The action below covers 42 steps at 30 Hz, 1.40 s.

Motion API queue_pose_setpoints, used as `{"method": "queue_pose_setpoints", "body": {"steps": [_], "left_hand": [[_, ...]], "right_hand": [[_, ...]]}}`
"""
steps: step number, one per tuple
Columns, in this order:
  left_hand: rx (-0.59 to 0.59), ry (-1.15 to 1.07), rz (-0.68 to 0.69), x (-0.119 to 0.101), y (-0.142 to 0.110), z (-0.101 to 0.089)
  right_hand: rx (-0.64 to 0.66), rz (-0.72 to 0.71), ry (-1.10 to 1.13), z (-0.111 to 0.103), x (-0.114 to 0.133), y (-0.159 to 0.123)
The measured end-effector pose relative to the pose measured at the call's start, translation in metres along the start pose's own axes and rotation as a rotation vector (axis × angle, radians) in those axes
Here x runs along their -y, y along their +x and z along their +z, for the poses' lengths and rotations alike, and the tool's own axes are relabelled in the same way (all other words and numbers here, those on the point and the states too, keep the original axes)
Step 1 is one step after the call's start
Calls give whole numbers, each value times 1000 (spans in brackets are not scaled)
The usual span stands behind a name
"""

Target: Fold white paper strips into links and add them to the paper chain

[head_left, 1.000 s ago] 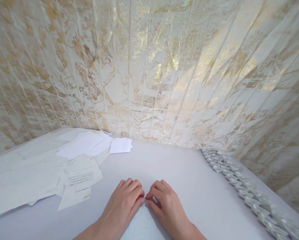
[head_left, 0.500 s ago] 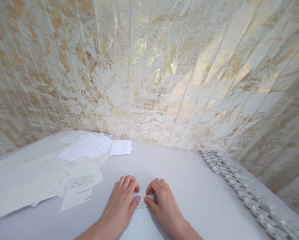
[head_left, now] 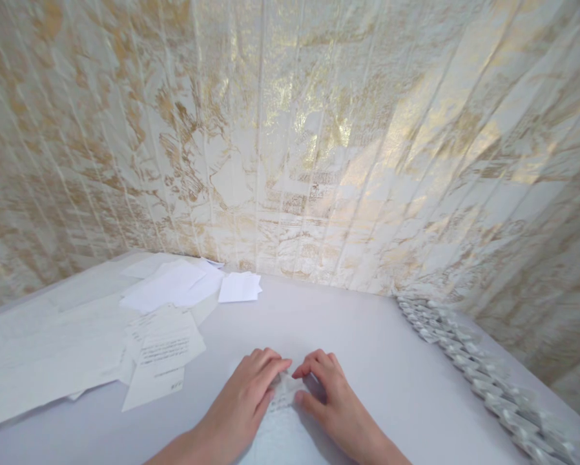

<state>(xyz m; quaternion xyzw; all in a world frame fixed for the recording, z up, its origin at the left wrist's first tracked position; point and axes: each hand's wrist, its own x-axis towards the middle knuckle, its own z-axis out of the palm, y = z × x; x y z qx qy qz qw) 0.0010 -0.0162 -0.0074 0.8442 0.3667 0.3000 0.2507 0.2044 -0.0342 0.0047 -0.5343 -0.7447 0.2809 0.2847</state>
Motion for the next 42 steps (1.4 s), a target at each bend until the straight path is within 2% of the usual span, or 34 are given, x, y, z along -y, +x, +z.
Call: {"method": "queue_pose_setpoints", "body": {"steps": [3,5,9,11,14,16,18,21,26,29,34,39,42], "left_hand": [[-23,-139,-45,-3,2,0],[-32,-217,-80,-7,3,-1],[-44,-281,-154,-14,3,0],[-83,-257,-184,-16,3,2],[-125,-162,-183,-16,1,6],[-77,-64,-160,-17,0,7],[-15,49,-144,-19,0,7],[23,176,-109,-23,0,4],[43,276,-19,-26,-3,-1],[64,305,-1,-25,-6,-2],[44,351,5,-23,-7,-1],[137,405,-52,-27,-6,-1],[138,440,-91,-27,-6,-3]], "right_hand": [[-14,17,-23,4,5,0],[-53,-21,13,7,8,0],[-180,-249,93,7,9,-2],[-212,-391,-15,5,8,-3],[-175,-521,-370,5,4,-3],[-130,-517,-548,8,1,-2],[-89,-479,-593,12,1,-2],[-35,-405,-505,11,3,-2],[70,-289,-254,-7,2,0],[98,-327,-220,-14,-3,2],[90,-376,-331,-10,-5,1],[78,-442,-476,-8,0,-1],[65,-430,-435,-6,1,-2]]}}
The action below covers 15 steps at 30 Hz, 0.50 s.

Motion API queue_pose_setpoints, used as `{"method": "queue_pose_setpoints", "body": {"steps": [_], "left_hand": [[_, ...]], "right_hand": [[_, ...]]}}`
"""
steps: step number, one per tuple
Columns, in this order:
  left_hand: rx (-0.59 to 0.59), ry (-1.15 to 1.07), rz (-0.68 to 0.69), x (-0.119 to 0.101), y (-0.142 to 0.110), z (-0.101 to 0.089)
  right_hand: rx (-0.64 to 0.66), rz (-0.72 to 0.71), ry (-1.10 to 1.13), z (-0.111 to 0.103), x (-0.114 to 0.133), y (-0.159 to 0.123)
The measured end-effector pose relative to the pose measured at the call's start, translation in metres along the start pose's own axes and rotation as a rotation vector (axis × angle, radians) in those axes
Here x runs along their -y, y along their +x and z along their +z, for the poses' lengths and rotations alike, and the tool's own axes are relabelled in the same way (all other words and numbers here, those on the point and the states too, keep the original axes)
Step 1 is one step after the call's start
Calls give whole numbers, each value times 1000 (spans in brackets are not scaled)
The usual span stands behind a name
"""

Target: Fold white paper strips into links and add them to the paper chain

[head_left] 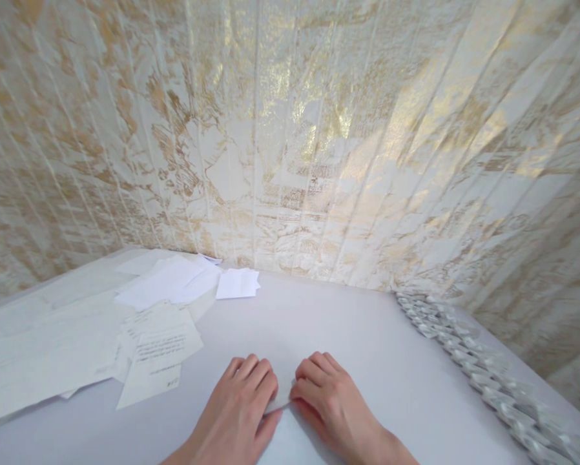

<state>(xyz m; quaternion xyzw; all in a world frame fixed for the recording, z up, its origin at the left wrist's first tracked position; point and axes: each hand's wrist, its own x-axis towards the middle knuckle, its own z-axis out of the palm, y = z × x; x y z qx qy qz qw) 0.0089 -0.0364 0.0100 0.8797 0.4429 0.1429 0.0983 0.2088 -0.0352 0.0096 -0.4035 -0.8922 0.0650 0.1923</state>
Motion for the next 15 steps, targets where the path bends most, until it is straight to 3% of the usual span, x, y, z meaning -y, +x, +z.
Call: {"method": "queue_pose_setpoints", "body": {"steps": [7,15], "left_hand": [[-9,-24,-22,1,2,-7],[95,-109,-127,3,5,-16]], "right_hand": [[-93,381,307,5,3,5],[-58,476,317,4,6,11]]}}
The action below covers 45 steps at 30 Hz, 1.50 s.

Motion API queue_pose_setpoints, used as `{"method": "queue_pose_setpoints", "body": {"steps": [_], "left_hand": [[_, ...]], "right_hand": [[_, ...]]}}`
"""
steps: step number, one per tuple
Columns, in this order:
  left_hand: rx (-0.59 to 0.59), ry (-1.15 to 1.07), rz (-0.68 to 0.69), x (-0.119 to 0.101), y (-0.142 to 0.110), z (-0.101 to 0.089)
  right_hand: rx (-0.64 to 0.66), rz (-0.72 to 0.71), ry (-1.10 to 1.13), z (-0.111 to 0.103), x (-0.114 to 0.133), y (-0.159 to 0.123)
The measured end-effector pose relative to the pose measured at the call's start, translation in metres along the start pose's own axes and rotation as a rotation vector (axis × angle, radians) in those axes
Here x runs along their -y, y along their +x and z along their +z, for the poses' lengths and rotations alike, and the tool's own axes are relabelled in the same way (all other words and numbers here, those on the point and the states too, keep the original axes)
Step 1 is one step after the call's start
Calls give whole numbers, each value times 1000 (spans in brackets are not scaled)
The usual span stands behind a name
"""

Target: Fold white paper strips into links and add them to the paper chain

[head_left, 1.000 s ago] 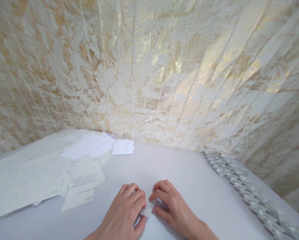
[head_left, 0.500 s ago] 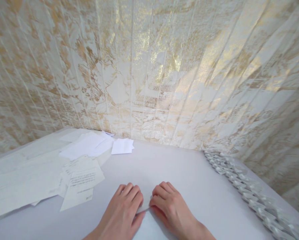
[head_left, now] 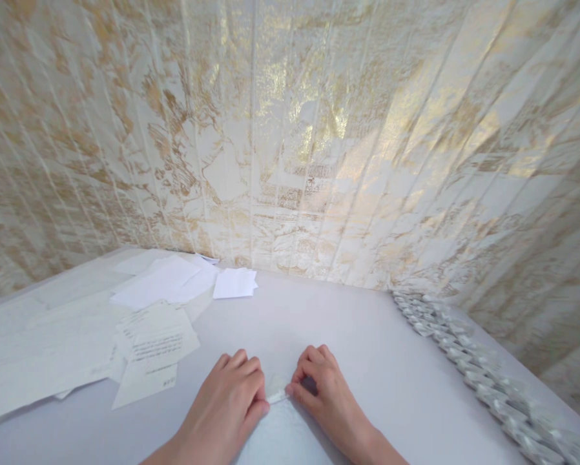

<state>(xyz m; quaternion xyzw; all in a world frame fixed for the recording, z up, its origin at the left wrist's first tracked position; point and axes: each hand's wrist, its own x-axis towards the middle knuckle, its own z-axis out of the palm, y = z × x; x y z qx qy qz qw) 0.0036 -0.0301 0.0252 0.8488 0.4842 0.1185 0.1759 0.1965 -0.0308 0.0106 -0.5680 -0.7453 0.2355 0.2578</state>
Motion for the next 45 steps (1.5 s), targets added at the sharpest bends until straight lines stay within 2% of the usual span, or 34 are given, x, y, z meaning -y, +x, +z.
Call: {"method": "queue_pose_setpoints", "body": {"steps": [4,10,15,21,27,34,40,45], "left_hand": [[-2,-85,-35,3,1,4],[-81,-45,21,4,0,14],[-83,-21,40,3,2,17],[-89,-35,44,3,0,17],[-126,-124,12,2,0,20],[-85,-152,21,2,-1,18],[-37,-184,-7,5,-1,13],[-53,-201,-5,6,-2,12]], "right_hand": [[-6,-6,-68,3,0,3],[-13,-55,-175,9,-3,2],[-4,-71,-262,10,-2,3],[-16,-82,-263,11,-4,2],[-45,-50,-176,12,1,-2],[-6,19,-39,5,3,-3],[47,4,44,-6,-13,-1],[1,-74,191,-5,-12,-5]]}}
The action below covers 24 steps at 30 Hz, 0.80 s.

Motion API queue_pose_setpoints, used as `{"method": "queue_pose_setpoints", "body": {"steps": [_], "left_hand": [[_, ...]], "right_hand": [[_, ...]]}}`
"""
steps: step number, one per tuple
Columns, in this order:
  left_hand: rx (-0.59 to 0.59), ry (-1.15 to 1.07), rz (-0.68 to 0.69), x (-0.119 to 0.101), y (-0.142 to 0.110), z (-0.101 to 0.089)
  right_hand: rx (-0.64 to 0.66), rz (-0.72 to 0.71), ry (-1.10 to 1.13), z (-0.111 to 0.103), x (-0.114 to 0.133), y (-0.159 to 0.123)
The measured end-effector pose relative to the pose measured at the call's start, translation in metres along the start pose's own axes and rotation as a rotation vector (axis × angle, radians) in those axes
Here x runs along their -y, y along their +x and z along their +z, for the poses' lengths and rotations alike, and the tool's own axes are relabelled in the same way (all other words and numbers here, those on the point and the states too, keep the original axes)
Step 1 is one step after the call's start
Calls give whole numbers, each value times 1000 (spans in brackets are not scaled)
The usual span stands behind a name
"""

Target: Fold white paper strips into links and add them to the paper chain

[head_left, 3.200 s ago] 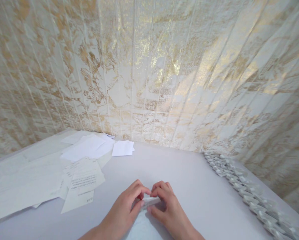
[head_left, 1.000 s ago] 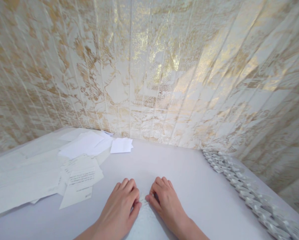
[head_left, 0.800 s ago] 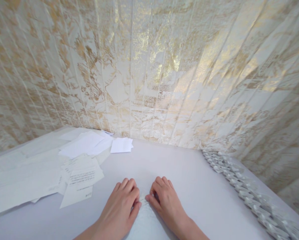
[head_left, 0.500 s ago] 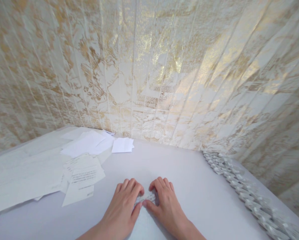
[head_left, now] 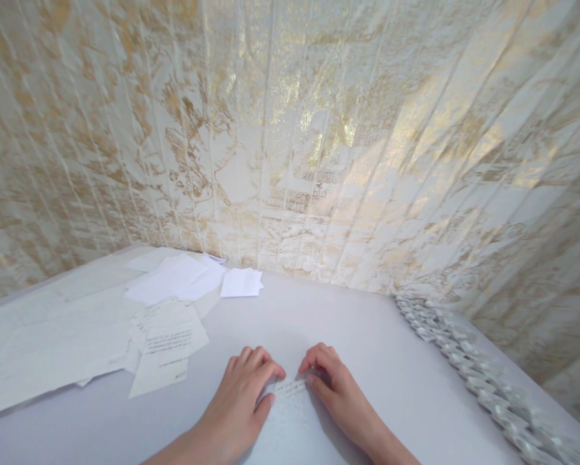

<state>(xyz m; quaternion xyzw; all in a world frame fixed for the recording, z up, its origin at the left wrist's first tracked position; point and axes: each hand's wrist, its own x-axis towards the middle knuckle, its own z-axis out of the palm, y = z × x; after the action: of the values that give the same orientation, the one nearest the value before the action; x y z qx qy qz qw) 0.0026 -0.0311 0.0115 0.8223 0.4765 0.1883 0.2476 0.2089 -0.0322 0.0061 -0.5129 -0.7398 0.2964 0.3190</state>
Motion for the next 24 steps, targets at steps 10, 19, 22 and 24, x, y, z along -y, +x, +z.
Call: {"method": "queue_pose_setpoints", "body": {"steps": [10,19,22,24], "left_hand": [[85,332,132,-12,3,-3],[68,468,200,-8,6,5],[40,406,202,-8,5,2],[11,354,203,-7,4,1]], "right_hand": [[64,-202,-172,12,7,-2],[33,-219,-181,14,8,-4],[27,-215,-177,15,8,-4],[22,-206,-166,15,7,-4]]}}
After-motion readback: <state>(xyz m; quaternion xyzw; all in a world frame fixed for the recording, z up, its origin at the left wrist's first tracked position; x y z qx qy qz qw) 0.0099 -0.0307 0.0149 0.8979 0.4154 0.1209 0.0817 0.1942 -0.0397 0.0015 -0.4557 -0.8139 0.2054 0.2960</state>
